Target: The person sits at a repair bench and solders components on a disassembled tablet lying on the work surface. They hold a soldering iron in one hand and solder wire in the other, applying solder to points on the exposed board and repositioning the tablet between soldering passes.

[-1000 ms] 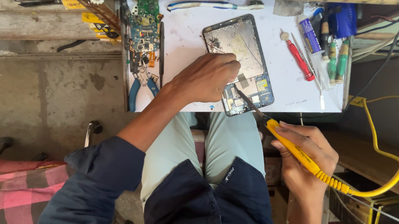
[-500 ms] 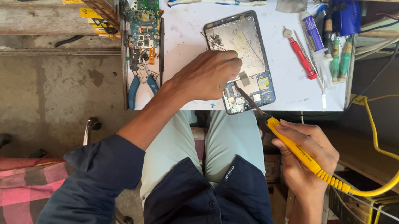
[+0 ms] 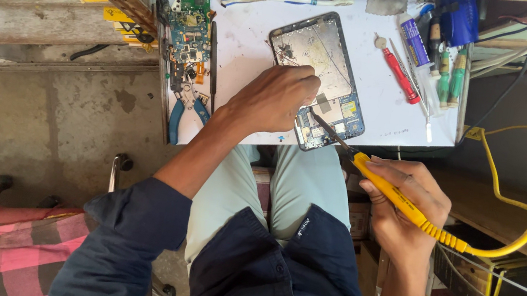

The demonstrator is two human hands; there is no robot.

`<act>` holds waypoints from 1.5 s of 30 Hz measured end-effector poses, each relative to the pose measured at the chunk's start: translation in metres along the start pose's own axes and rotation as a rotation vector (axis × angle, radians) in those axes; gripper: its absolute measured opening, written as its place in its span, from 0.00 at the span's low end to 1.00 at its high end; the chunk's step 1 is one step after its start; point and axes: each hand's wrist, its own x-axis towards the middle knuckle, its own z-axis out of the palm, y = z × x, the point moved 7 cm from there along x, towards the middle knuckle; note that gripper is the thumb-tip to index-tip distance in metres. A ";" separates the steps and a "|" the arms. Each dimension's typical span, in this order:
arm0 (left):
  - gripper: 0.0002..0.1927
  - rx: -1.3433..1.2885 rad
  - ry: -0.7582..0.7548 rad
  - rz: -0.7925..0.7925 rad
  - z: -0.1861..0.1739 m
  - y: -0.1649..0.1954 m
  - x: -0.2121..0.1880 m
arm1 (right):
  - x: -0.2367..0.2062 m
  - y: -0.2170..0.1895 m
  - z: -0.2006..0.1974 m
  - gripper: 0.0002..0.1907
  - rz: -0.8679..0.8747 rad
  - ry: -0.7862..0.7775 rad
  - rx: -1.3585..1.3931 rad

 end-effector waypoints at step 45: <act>0.11 -0.153 0.074 0.051 -0.010 0.002 0.003 | -0.016 0.028 -0.004 0.10 0.152 0.098 0.238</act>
